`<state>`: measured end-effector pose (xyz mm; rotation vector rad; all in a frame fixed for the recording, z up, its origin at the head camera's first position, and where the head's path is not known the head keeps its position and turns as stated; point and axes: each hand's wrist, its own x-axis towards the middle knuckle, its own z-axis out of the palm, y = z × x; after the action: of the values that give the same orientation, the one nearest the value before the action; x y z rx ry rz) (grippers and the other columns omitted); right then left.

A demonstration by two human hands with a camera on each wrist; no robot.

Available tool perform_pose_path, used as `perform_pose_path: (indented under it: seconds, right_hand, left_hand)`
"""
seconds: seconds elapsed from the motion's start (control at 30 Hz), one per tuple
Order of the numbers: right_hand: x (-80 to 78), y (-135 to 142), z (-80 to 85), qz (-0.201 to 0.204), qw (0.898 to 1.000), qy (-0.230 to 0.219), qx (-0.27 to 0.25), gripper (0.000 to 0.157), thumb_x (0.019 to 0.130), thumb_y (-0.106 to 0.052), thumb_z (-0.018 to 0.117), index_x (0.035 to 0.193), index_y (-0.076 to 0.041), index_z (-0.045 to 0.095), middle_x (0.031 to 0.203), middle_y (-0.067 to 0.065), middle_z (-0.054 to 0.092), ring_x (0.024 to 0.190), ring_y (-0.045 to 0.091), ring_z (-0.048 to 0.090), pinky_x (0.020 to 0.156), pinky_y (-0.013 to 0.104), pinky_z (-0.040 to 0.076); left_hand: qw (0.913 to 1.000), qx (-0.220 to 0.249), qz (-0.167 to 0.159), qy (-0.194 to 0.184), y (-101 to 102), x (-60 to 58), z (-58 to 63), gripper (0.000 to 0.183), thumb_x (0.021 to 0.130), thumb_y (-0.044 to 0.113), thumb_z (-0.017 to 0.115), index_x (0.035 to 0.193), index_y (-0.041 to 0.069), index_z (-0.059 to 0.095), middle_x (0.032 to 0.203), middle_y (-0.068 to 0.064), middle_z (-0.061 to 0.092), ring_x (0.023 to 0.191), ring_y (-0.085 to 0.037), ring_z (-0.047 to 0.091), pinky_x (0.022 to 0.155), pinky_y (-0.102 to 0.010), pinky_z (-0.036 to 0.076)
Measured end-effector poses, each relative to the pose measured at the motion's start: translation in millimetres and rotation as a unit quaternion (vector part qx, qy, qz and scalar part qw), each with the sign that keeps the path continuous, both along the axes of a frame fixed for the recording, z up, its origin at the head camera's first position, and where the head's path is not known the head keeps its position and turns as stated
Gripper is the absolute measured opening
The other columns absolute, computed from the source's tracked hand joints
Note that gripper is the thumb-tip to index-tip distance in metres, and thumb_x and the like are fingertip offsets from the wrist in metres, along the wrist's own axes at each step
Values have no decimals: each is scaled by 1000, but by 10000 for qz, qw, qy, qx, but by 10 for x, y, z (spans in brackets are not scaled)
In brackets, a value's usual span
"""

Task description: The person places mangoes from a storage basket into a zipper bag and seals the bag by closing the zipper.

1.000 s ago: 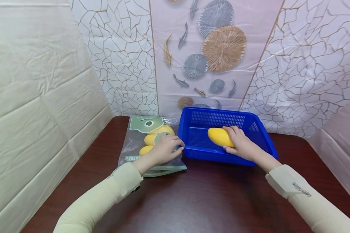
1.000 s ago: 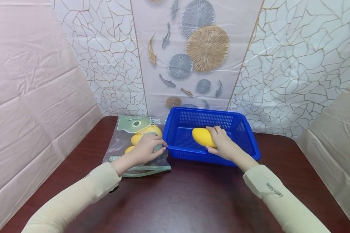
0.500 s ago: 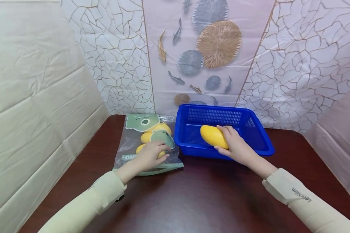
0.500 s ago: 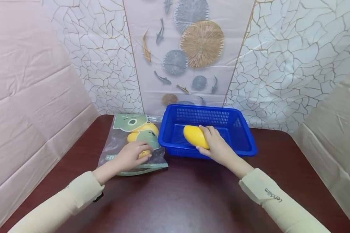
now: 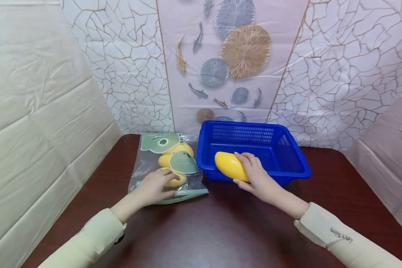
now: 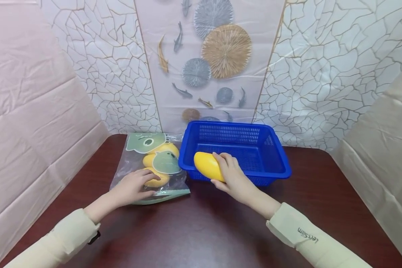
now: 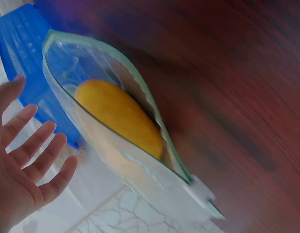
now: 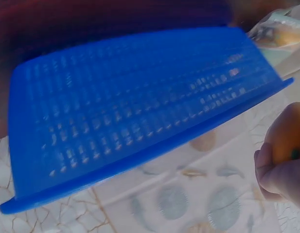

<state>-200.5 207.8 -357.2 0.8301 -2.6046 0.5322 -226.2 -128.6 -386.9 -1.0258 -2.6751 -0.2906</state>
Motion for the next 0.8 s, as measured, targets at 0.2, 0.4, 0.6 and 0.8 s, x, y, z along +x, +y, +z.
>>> perform_pose_path:
  seconds: [0.2, 0.4, 0.6, 0.8]
  right_hand:
    - [109, -75, -55, 89, 9997, -209, -40, 73, 85, -17, 69, 142, 0, 27, 130, 22, 37, 115, 39, 42, 89, 52, 49]
    - [154, -107, -117, 115, 9997, -222, -2, 73, 84, -18, 69, 141, -1, 27, 130, 21, 37, 114, 36, 43, 89, 50, 49]
    - [189, -154, -174, 176, 9997, -147, 46, 72, 84, -21, 70, 140, -1, 30, 127, 21, 40, 114, 36, 44, 89, 49, 50]
    - [210, -215, -208, 306, 9994, -161, 83, 71, 84, -21, 70, 140, -1, 31, 127, 19, 41, 114, 32, 45, 89, 46, 50]
  left_hand:
    - [9997, -173, -22, -187, -150, 47, -18, 47, 70, 34, 81, 110, 16, 65, 104, -2, 64, 93, -20, 59, 74, -39, 49]
    - [9998, -183, -24, -87, -238, 97, -64, 47, 69, 32, 81, 110, 16, 65, 103, -2, 64, 92, -20, 59, 75, -39, 49]
    - [9992, -378, 108, 75, -318, 115, -151, 56, 71, 30, 80, 121, 16, 58, 105, -2, 62, 94, -22, 60, 77, -42, 50]
    - [9984, -367, 102, 411, -383, 114, -214, 56, 69, 25, 82, 119, 17, 58, 105, -2, 61, 95, -23, 60, 72, -41, 50]
